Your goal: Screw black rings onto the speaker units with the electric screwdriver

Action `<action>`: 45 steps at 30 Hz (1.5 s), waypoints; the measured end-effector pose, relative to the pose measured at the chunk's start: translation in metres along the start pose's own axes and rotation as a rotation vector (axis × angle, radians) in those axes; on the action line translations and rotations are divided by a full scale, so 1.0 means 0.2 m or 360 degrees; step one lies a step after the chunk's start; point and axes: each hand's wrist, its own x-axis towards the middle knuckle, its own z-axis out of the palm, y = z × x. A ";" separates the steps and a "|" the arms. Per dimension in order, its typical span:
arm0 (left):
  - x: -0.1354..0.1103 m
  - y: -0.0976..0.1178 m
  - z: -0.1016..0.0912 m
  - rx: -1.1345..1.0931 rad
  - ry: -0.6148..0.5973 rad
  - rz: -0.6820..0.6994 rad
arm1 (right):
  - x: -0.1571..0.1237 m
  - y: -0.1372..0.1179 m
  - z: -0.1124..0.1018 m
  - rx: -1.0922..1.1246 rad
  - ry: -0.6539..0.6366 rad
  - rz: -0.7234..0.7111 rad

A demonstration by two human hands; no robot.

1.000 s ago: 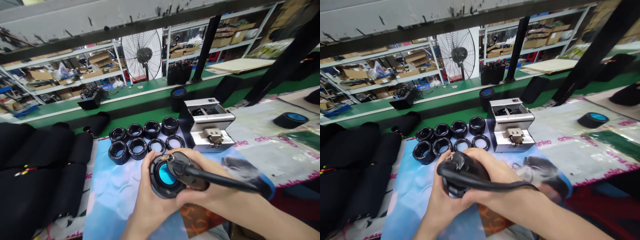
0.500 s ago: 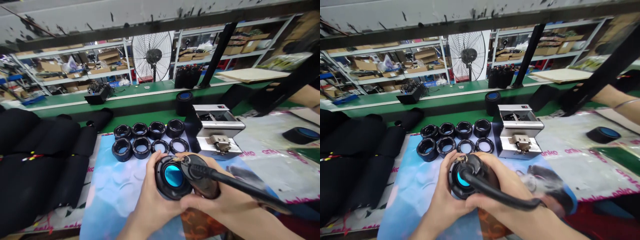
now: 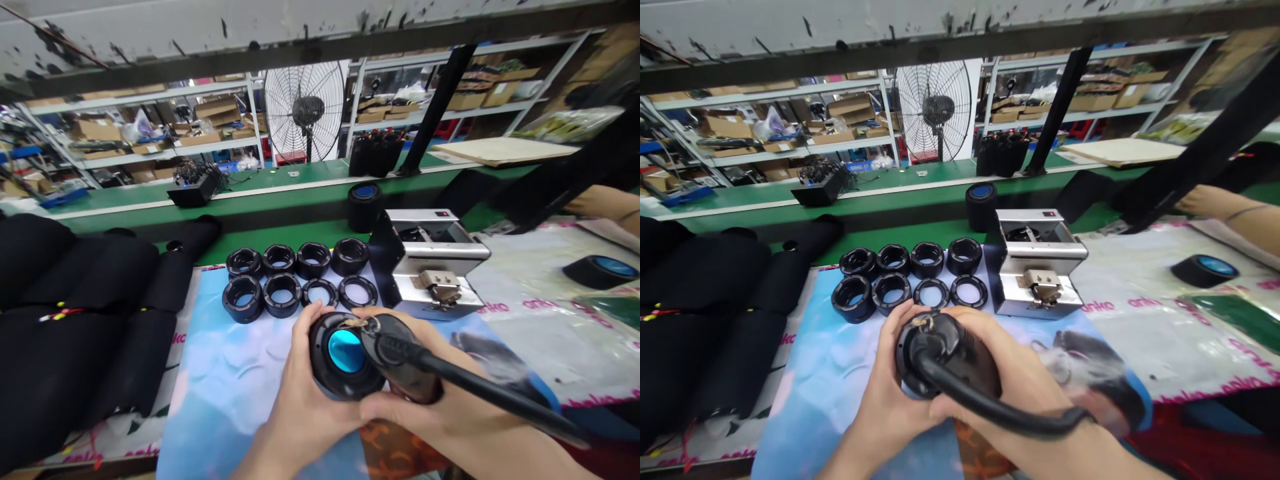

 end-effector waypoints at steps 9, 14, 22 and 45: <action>0.00 0.03 0.00 0.0110 -0.0021 -0.0019 | 0.06 -0.14 -0.08 -0.0287 -0.0324 0.0264; -0.01 -0.01 0.02 0.0121 -0.0001 0.0172 | -0.04 -0.08 0.04 -0.0456 -0.0059 0.0104; -0.01 -0.02 0.00 0.0110 -0.0044 0.0230 | -0.08 -0.09 0.10 -0.0384 0.0056 0.0258; 0.14 0.07 0.26 0.0552 0.0228 0.0219 | 0.27 0.04 -0.57 0.1063 0.1086 -0.0766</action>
